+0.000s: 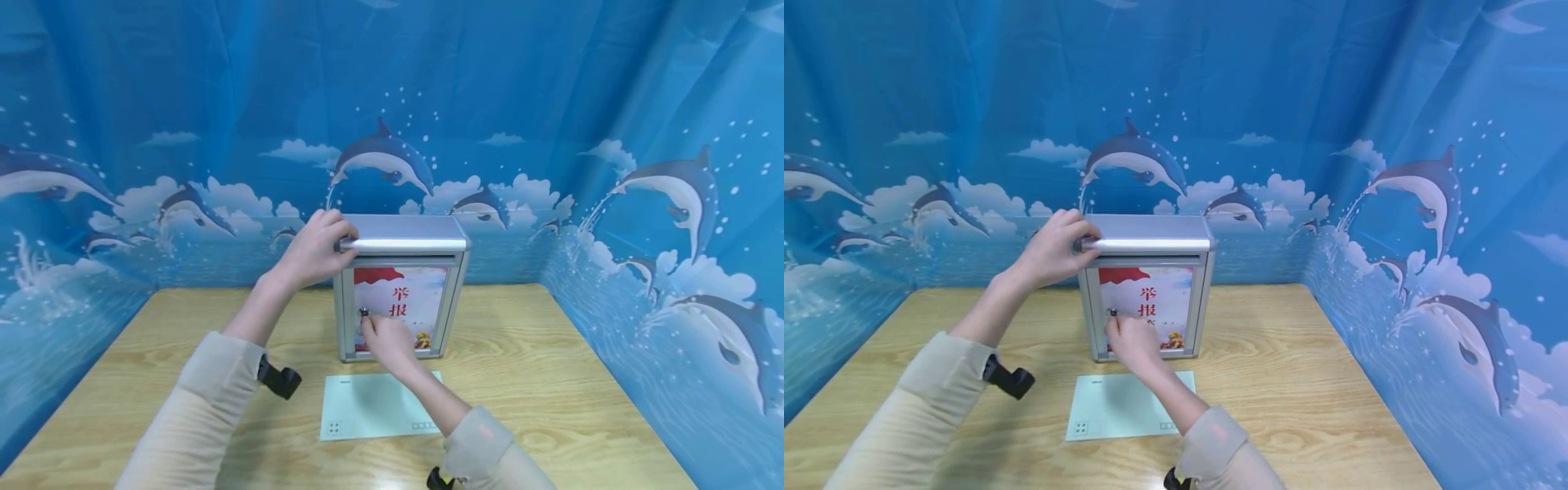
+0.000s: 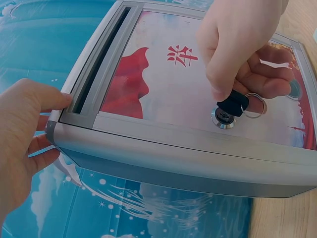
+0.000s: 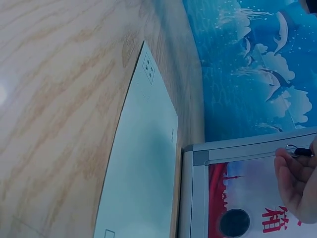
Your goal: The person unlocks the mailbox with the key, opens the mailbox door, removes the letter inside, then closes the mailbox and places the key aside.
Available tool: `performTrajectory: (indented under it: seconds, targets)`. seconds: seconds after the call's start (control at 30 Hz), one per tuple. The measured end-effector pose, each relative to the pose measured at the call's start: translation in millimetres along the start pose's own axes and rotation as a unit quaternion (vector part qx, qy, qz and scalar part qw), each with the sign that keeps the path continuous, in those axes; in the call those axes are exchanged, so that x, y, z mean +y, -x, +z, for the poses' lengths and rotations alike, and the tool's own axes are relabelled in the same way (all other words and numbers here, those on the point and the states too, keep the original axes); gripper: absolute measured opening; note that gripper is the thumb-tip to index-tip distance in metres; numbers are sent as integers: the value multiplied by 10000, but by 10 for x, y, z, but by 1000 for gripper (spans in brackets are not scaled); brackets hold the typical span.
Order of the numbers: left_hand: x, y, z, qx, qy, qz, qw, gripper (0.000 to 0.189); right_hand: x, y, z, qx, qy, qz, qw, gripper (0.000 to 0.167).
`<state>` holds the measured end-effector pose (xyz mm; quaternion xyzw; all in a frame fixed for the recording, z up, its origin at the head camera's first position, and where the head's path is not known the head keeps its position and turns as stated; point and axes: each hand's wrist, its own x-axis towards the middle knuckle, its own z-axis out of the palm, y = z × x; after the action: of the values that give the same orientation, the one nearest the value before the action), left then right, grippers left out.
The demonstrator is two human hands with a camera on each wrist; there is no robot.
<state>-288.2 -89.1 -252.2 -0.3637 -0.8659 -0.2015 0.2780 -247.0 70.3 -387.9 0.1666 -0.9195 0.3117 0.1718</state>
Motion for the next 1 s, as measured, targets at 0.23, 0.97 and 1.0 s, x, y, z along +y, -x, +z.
performTrajectory:
  seconds: [0.23,0.97,1.0]
  targets:
    - [-11,4,10,33,-86,-4,10000,15,24,10,39,-625,-1852,1006,9755,43]
    - [2,7,-6,-60,-69,-35,10000,15,-135,106,-70,-1133,-5108,2194,8235,40]
    - [4,6,-6,-62,-65,-38,10000,16,-140,111,-73,-1133,-5136,2192,8218,40]
